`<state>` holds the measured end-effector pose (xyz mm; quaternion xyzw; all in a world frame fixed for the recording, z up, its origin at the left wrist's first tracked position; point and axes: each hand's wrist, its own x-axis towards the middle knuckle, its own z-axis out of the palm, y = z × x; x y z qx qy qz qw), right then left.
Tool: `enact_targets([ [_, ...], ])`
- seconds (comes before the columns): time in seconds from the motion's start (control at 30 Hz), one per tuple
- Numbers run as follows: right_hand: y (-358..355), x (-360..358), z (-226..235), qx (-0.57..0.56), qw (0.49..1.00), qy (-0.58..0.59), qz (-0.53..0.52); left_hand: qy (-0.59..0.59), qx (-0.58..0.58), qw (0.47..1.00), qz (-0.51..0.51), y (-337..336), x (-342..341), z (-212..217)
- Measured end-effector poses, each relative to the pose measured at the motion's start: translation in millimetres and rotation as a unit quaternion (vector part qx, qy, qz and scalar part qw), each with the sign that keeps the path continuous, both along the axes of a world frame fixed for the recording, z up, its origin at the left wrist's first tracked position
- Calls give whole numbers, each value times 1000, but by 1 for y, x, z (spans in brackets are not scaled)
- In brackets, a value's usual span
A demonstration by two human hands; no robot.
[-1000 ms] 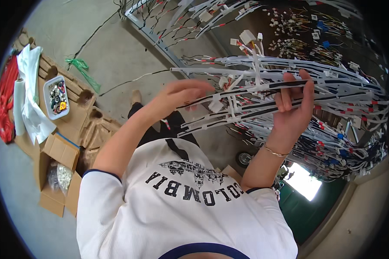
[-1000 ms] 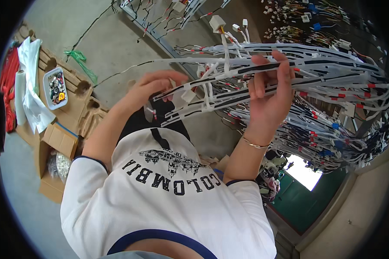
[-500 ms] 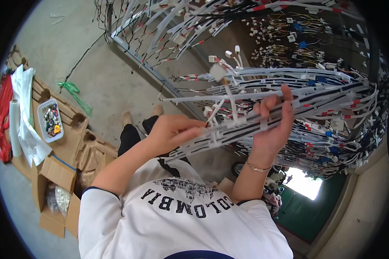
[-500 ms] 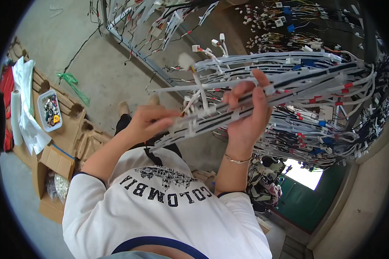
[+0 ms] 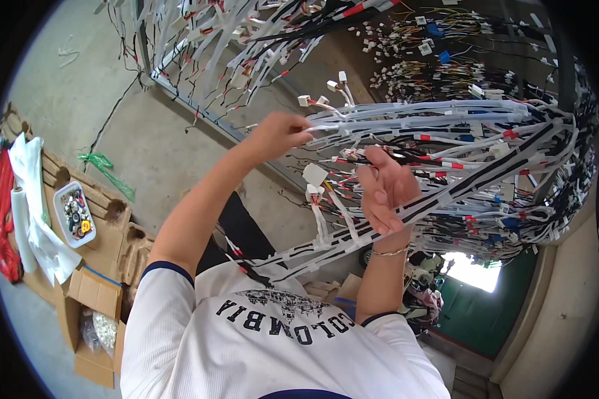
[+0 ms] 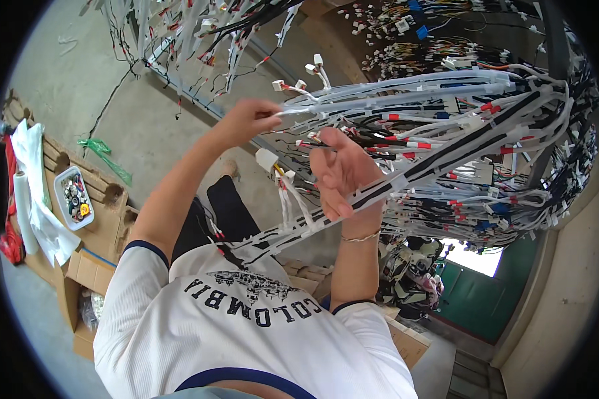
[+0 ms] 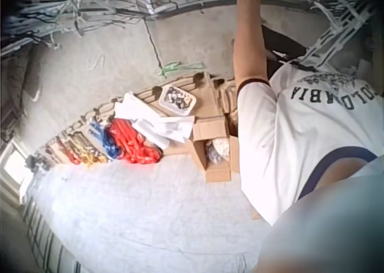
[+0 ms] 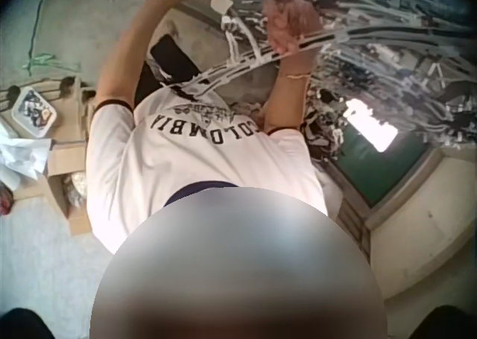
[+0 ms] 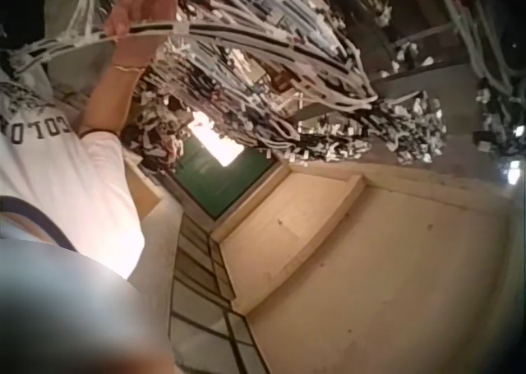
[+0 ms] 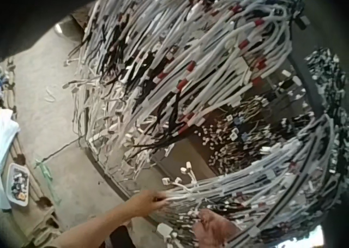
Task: Apply electrical tape to bundles of wires and organize wire harnesses on a storage rack.
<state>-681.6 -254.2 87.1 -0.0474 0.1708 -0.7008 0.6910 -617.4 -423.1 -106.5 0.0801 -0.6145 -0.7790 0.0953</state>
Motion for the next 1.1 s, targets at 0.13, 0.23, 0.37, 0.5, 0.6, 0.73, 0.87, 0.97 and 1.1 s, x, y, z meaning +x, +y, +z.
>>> enact_targets([
  [0.13, 5, -13, -4, -13, 999, 29, 13, -44, -144, 988, 44, -42, 51, 29],
  [0.23, 4, -13, 3, 28, 997, 73, -23, 94, 61, 994, -8, -67, 87, 29],
  [0.37, -12, -5, 7, 3, 990, 139, -21, 125, 244, 951, -143, -76, 104, 18],
  [0.5, -12, -2, 8, 15, 984, 172, -40, 136, 377, 875, -272, -67, 106, 20],
  [0.6, -11, -6, 0, 7, 983, 183, -33, 125, 350, 891, -263, -59, 123, 23],
  [0.73, -11, -1, -2, 26, 982, 180, -51, 75, 194, 954, -215, -62, 147, 16],
  [0.87, -6, -4, -4, 57, 982, 178, -36, -121, 70, 984, -108, -39, 167, 21],
  [0.97, -4, -7, -2, 24, 980, 193, -47, -52, 112, 983, -133, -33, 172, 16],
  [1.1, -9, -14, -4, 12, 981, 193, -33, 24, 173, 971, -163, -31, 176, 16],
])
